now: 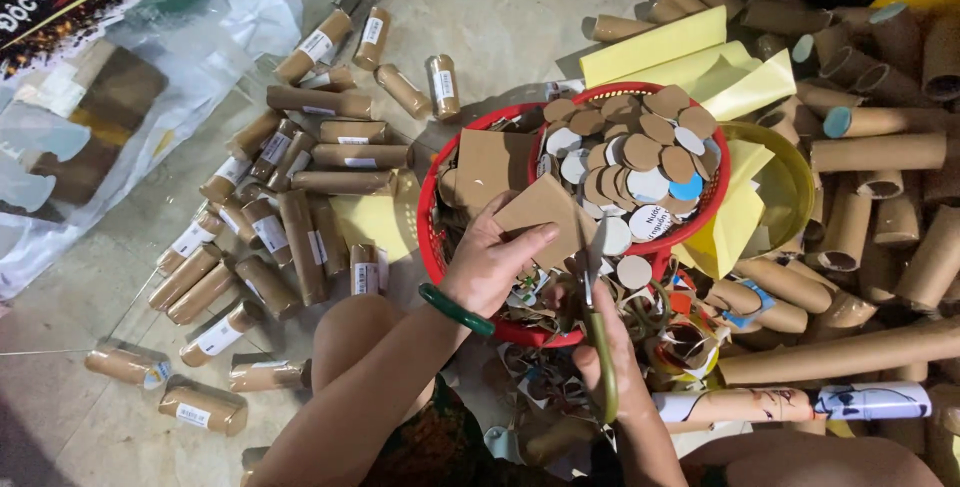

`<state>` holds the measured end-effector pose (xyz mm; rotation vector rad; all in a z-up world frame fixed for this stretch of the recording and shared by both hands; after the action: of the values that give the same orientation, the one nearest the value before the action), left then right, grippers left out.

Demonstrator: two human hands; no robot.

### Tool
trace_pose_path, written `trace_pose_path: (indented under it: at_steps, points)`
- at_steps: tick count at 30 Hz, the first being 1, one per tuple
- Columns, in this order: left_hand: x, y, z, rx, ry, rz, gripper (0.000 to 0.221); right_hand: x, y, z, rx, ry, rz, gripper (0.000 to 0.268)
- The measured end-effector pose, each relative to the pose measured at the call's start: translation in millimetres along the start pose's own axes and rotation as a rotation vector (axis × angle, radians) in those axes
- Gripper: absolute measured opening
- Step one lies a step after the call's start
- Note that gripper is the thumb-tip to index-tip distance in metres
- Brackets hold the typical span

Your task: Cutting circular and rectangular shapes from cardboard using scissors for packaging or crafting.

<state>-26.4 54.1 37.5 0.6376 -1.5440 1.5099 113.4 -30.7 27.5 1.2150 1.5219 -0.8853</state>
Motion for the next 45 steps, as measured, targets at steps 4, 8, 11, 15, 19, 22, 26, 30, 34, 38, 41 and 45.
trace_pose_path:
  at_steps: [4, 8, 11, 15, 19, 22, 26, 30, 34, 38, 41, 45]
  points:
    - [-6.0, -4.5, 0.7, 0.003, 0.029, 0.028, 0.043, 2.5, 1.6, -2.3, 0.032, -0.043, 0.042, 0.107]
    - [-10.8, -1.8, 1.0, 0.034, 0.049, 0.028, 0.046, 25.5, 8.4, 5.9, 0.07, 0.013, -0.025, 0.101]
    - [-10.4, -1.2, 1.5, 0.032, 0.055, 0.039, 0.044, 40.0, 17.8, 11.2, 0.097, 0.026, 0.068, 0.098]
    - [-12.1, 1.7, -0.2, 0.007, 0.039, 0.036, 0.041, 37.8, 30.6, 12.4, 0.141, -0.06, 0.228, 0.098]
    - [-1.6, -2.0, 3.3, -0.046, 0.004, 0.023, 0.039, 26.5, 30.7, 12.5, 0.111, -0.056, 0.163, 0.097]
    - [-3.6, -8.6, 4.0, -0.117, 0.049, -0.06, 0.04, 5.6, 22.1, 3.6, 0.054, -0.105, 0.0, 0.103]
    - [-3.9, -4.8, 5.5, -0.114, 0.086, -0.19, 0.045, 12.9, 21.7, 7.7, 0.018, -0.04, -0.06, 0.1]
    - [20.7, -7.1, 6.4, -0.172, -0.009, -0.177, 0.036, 65.5, 35.8, 25.4, 0.005, -0.268, -0.03, 0.115]
    - [28.1, -6.8, 12.8, -0.202, 0.029, -0.133, 0.032, 19.1, 24.0, 11.4, -0.045, -0.179, 0.006, 0.119]
    - [25.5, -14.1, 16.5, -0.258, 0.044, -0.26, 0.025, -9.0, 15.5, 2.8, -0.071, -0.1, -0.039, 0.117]
    - [25.6, -22.2, 18.3, -0.28, 0.055, -0.326, 0.024, -3.0, 16.4, 7.0, -0.089, -0.047, -0.024, 0.115]
    - [24.1, -21.4, 17.4, -0.248, 0.044, -0.443, 0.024, 28.7, 24.1, 19.9, -0.016, -0.127, 0.068, 0.107]
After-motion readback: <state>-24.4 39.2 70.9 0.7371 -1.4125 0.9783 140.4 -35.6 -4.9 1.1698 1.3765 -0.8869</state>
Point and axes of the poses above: each hand's wrist, its own z-axis away from the middle knuckle, its own y-axis out of the back of the hand, x = y × z, the point moved 9 cm from there along -z, towards the middle knuckle, and after that the axes turned 3 degrees about y, right-handed, at the moved point
